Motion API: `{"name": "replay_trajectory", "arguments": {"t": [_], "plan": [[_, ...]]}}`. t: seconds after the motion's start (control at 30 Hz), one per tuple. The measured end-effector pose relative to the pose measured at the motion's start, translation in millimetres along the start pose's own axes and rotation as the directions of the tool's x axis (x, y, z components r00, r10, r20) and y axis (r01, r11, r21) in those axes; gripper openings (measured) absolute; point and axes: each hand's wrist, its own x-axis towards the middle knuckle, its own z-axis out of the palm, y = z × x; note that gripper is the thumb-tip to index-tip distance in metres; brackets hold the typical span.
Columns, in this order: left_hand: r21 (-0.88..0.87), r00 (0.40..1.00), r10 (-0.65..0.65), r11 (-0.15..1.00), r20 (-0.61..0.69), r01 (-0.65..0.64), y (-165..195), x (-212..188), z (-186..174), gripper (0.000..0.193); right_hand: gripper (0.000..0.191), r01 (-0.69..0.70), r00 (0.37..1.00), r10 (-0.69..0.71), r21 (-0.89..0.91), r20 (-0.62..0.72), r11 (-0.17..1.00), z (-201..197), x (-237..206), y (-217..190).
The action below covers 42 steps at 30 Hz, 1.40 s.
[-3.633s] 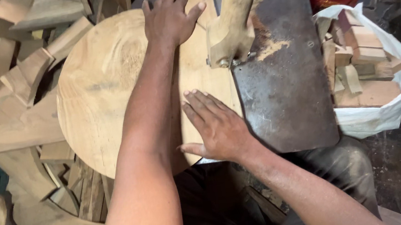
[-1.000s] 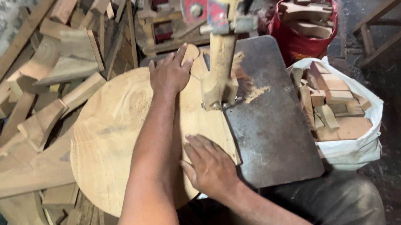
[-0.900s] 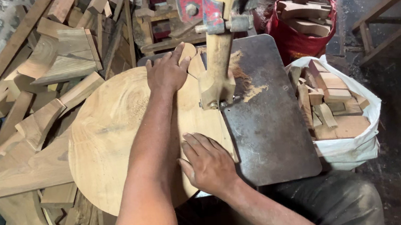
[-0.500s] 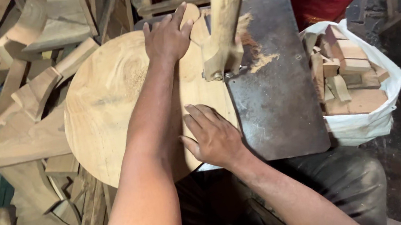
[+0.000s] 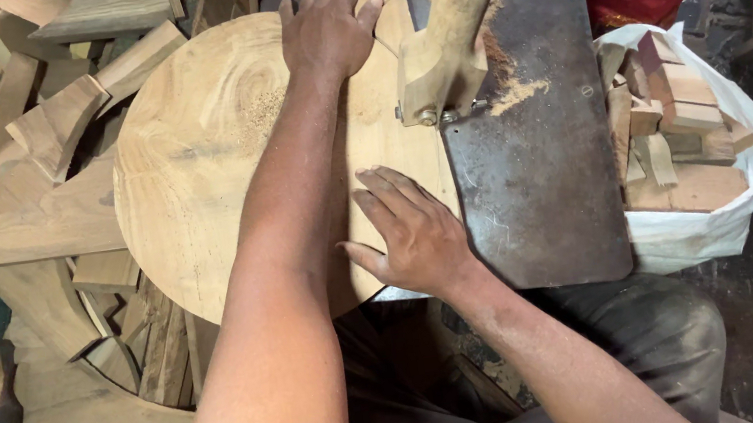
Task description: The person cuts a curved shape from a circular piece of wood by feeding it through a vertical bandsaw machine, using both hands to guide and rotate the wood along the drawn lines.
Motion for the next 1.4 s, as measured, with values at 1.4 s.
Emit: {"name": "replay_trajectory", "arguments": {"t": [1.4], "plan": [[-0.028,0.992,-0.072,0.997,0.106,0.076,1.9,-0.2,-4.8,0.059,0.061,-0.027,0.999,0.025,0.052,0.039,0.998,-5.0,-1.1,0.6]]}}
